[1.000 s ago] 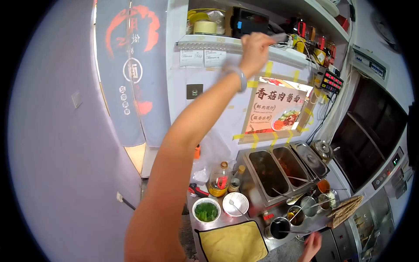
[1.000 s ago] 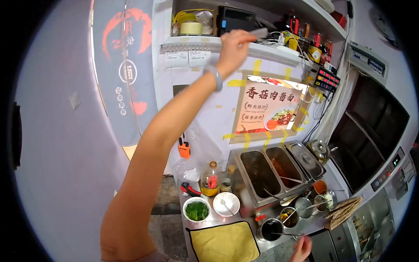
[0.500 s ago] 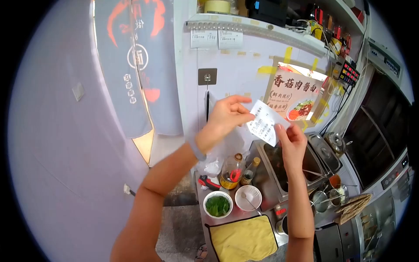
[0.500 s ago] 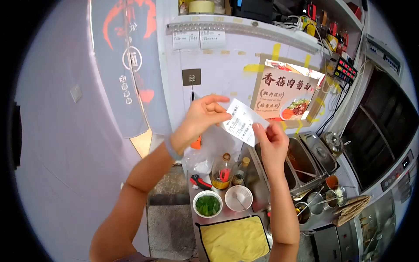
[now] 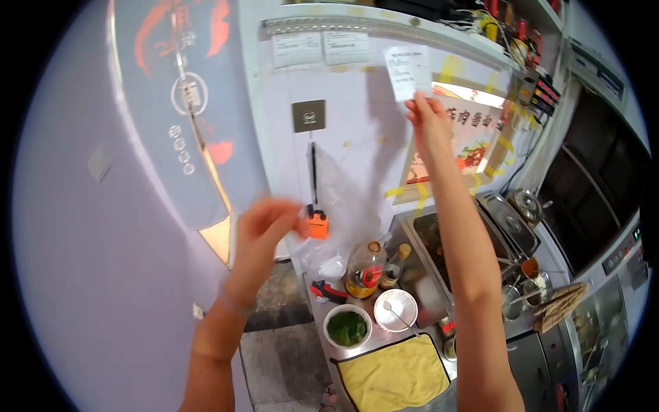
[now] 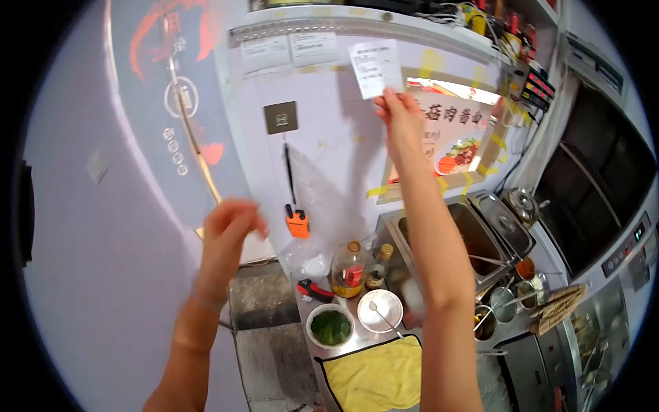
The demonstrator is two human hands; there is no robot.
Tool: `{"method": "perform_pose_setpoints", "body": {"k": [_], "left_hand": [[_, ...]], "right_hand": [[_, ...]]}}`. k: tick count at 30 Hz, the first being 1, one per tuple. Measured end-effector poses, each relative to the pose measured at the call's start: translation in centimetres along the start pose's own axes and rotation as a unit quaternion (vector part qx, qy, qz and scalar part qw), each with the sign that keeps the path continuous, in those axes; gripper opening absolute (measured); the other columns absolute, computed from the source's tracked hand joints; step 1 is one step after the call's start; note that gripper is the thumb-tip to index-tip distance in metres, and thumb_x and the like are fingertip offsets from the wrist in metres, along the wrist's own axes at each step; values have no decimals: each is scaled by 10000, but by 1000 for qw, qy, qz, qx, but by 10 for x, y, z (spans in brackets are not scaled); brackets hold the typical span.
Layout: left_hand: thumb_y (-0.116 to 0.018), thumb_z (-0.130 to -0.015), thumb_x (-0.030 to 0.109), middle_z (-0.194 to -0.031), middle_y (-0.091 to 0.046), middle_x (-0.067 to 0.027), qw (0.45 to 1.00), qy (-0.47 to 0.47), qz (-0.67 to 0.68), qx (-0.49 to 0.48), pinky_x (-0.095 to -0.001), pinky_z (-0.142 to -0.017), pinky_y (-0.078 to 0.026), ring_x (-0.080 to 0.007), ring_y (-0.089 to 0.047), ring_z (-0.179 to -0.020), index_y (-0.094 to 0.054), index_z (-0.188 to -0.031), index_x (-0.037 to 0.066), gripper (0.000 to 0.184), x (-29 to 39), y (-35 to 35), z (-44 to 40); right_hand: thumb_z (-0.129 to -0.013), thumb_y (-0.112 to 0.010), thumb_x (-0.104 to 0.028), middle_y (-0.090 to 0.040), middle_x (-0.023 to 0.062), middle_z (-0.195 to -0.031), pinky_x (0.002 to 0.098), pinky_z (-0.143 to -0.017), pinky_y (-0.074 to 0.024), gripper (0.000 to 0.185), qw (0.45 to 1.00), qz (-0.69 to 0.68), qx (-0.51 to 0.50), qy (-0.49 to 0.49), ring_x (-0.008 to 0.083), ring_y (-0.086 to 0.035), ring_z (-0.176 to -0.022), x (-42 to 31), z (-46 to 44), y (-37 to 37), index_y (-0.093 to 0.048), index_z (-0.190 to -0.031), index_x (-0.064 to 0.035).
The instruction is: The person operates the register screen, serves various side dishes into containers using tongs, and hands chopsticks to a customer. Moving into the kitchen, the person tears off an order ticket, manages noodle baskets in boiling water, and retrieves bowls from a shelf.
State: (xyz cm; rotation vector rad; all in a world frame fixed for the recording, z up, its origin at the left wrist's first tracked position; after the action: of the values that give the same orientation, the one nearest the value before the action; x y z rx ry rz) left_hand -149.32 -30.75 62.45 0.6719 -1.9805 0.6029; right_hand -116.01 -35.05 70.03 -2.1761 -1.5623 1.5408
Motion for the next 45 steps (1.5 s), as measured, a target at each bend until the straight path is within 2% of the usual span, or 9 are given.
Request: {"method": "perform_pose_setpoints", "body": {"k": [10, 23, 28, 30, 33, 36, 40, 42, 45], "left_hand": [[-522, -852, 16, -714, -583, -81, 944, 168, 2, 285, -270, -632, -455, -152, -547, -633, -570, -934, -20, 101, -73, 140, 187], [-542, -888, 141, -751, -525, -7, 942, 188, -2, 277, -233, -617, -419, -83, -491, -675, -513, -1027, 33, 178, -89, 114, 221], [-527, -895, 179, -747, -516, -60, 963, 189, -59, 181, -300, -666, -425, -161, -493, -711, -514, -877, 27, 153, -65, 63, 226], [-521, -897, 196, -764, -527, -68, 917, 72, -393, 11, -305, -677, -423, -165, -492, -716, -528, -804, 36, 186, -49, 25, 223], [-529, -891, 173, -747, -527, -85, 977, 164, -88, 102, -321, -689, -421, -178, -486, -713, -531, -739, 28, 210, -54, -44, 229], [-544, -878, 126, -724, -552, -113, 979, 154, -115, 69, -336, -646, -435, -213, -513, -666, -557, -771, 8, 160, -50, -123, 242], [-580, -877, 171, -698, -456, 35, 980, 179, -47, -67, -185, -520, -366, -42, -448, -603, -483, -854, 122, 111, -101, -224, 240], [-607, -845, 122, -673, -504, 34, 980, 178, -70, 49, -164, -476, -366, -41, -463, -549, -509, -812, 98, 106, -89, -310, 254], [-642, -818, 96, -600, -493, 32, 979, 158, -59, -115, -206, -458, -387, -59, -476, -506, -477, -666, 110, 225, -77, -436, 246]], "right_hand": [[-864, -606, -96, -616, 91, -809, 192, -571, -510, 133, 993, -82, -33, -75, 121, -612, -710, 29, -39, -22, -559, -888, 27], [-885, -578, -234, -588, 83, -703, 276, -513, -523, 202, 991, -85, -36, -94, 156, -580, -561, 10, -13, -17, -545, -862, -36], [-815, -600, -126, -592, 79, -698, 269, -508, -499, 96, 995, 6, -71, -65, 135, -584, -589, -43, 65, 38, -575, -836, -36], [-794, -622, -86, -597, 81, -706, 258, -499, -490, 101, 991, -12, -108, -73, 133, -580, -587, -89, 111, 62, -573, -849, -17], [-787, -632, -63, -603, 82, -714, 242, -488, -476, 114, 990, -7, -118, -73, 131, -584, -594, -170, 175, 114, -573, -862, 0], [-801, -639, -66, -612, 80, -730, 229, -489, -466, 134, 990, -8, -132, -54, 125, -586, -604, -258, 235, 183, -576, -893, 7], [-805, -674, -111, -633, 83, -861, 218, -553, -472, 224, 988, 85, -98, -77, 101, -588, -669, -387, 327, 306, -586, -975, 6], [-793, -682, -121, -616, 62, -1015, 222, -625, -488, 240, 968, 231, 9, -96, 96, -581, -746, -446, 378, 379, -588, -994, -31], [-750, -676, -93, -514, -26, -801, 195, -573, -399, 218, 914, 334, 223, -54, 61, -491, -662, -531, 472, 498, -573, -939, -61]]}}
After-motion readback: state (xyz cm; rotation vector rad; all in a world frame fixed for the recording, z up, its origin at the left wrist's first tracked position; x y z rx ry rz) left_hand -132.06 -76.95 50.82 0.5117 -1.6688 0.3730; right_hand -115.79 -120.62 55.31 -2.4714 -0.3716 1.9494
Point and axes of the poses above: each hand's wrist, its own z-axis away from the middle knuckle, its own y-axis out of the back of the hand, x = y × z, the point moved 7 cm from there along -z, towards the middle knuckle
